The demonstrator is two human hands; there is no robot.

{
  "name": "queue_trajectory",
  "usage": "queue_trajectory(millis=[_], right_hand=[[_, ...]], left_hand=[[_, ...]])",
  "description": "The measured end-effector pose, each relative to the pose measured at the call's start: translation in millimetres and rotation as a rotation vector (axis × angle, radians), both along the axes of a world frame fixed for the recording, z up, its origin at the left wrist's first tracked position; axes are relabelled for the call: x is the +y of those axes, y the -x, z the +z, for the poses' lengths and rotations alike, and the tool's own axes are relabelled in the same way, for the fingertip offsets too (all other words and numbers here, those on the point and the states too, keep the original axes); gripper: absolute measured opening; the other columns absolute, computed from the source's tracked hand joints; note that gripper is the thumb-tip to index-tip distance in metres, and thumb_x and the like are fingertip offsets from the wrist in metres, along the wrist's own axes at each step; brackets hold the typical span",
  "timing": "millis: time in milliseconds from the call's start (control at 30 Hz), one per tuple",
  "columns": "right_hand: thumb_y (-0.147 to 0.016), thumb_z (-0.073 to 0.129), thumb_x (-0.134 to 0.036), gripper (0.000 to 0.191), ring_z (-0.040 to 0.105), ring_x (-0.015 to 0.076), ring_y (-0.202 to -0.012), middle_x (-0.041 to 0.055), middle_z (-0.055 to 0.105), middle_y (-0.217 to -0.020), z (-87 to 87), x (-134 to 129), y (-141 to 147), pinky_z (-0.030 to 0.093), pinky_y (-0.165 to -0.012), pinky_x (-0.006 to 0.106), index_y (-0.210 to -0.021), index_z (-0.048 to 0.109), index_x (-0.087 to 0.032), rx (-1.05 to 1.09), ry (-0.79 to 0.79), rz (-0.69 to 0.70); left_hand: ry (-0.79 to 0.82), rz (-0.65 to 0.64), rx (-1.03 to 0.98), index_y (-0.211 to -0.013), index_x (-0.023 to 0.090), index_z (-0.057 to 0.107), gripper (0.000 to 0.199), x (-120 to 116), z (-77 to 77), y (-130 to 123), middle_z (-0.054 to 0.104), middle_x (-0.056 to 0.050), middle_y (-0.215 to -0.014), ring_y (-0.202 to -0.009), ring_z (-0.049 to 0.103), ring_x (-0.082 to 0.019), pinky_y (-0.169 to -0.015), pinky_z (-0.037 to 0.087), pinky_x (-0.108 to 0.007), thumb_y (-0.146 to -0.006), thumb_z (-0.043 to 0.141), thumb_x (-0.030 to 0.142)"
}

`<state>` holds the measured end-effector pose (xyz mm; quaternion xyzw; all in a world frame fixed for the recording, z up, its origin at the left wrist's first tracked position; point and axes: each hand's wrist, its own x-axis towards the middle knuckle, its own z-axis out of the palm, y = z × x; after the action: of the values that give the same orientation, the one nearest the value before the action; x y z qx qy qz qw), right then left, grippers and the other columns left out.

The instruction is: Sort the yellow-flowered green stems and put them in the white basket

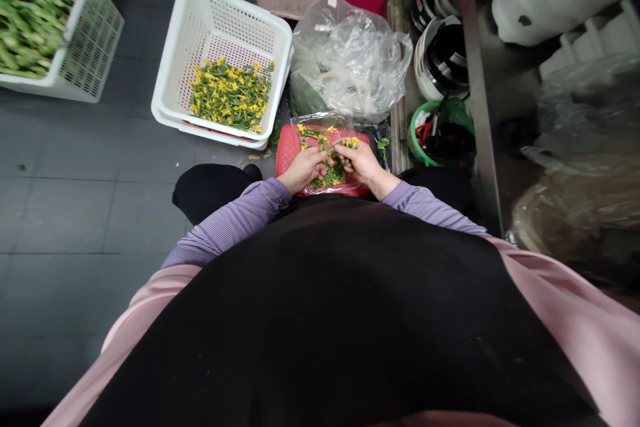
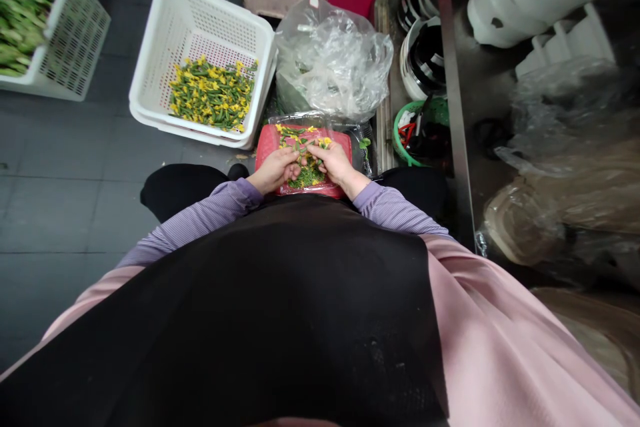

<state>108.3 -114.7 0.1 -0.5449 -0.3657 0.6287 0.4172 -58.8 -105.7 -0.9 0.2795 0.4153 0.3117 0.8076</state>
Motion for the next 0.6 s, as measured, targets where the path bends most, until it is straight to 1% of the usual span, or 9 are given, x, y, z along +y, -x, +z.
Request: queue_trajectory(millis=[100,233,300,433,533,600], right_hand=[[-0.072,0.087,-0.042,0.041,0.028,0.0038,-0.043,-0.0083,0.046,-0.056,-2.7,-1,-4,0.013,-0.038,0.022,-0.093,0.059,-0.021,0.029,0.001,0.036],[-0.075,0.087,-0.038,0.041,0.025,0.0031,-0.043,-0.0094,0.044,-0.058,-3.2,-2,-6,0.010,-0.039,0.022,-0.098,0.055,-0.024,0.139,0.021,0.074],[-0.074,0.087,-0.040,0.043,0.026,0.0034,-0.043,-0.0094,0.044,-0.057,-1.5,-3,-5,0.012,-0.038,0.022,-0.096,0.055,-0.024,0.127,0.013,0.048],[-0.069,0.088,-0.050,0.049,0.031,0.0043,-0.043,-0.0075,0.048,-0.058,1.3,-2,-6,0.016,-0.036,0.019,-0.085,0.052,-0.022,0.097,-0.012,0.021],[-0.072,0.086,-0.054,0.049,0.029,0.0041,-0.040,-0.0087,0.047,-0.053,1.8,0,-13,0.016,-0.035,0.018,-0.083,0.050,-0.022,0.098,0.000,0.040],[-0.072,0.086,-0.051,0.047,0.028,0.0034,-0.039,-0.0080,0.050,-0.054,3.5,1,-18,0.015,-0.034,0.018,-0.084,0.053,-0.021,0.075,0.023,0.100]], left_hand=[[0.007,-0.026,-0.017,-0.080,0.012,0.057,0.017,0,2.1,0,0.063,0.002,-0.065,-0.038,0.049,-0.005,-0.038,0.035,-0.021,-0.094,0.063,0.018],[-0.007,-0.042,-0.009,-0.078,0.013,0.058,0.018,0,4.5,0,0.061,0.003,-0.063,-0.038,0.047,-0.004,-0.038,0.034,-0.021,-0.093,0.065,0.019],[-0.016,-0.049,-0.004,-0.078,0.013,0.058,0.019,0,5.2,1,0.060,0.003,-0.061,-0.039,0.048,-0.004,-0.039,0.034,-0.020,-0.093,0.067,0.021],[-0.027,-0.045,-0.012,-0.079,0.014,0.056,0.022,0,4.1,1,0.061,0.004,-0.062,-0.039,0.049,-0.004,-0.039,0.034,-0.020,-0.092,0.070,0.025],[-0.012,-0.005,-0.016,-0.080,0.016,0.053,0.020,1,1.0,1,0.062,0.004,-0.064,-0.037,0.048,-0.004,-0.038,0.034,-0.020,-0.096,0.063,0.023],[-0.017,0.035,-0.001,-0.081,0.016,0.053,0.018,2,-0.9,1,0.062,0.004,-0.064,-0.036,0.047,-0.004,-0.037,0.033,-0.020,-0.098,0.057,0.019]])
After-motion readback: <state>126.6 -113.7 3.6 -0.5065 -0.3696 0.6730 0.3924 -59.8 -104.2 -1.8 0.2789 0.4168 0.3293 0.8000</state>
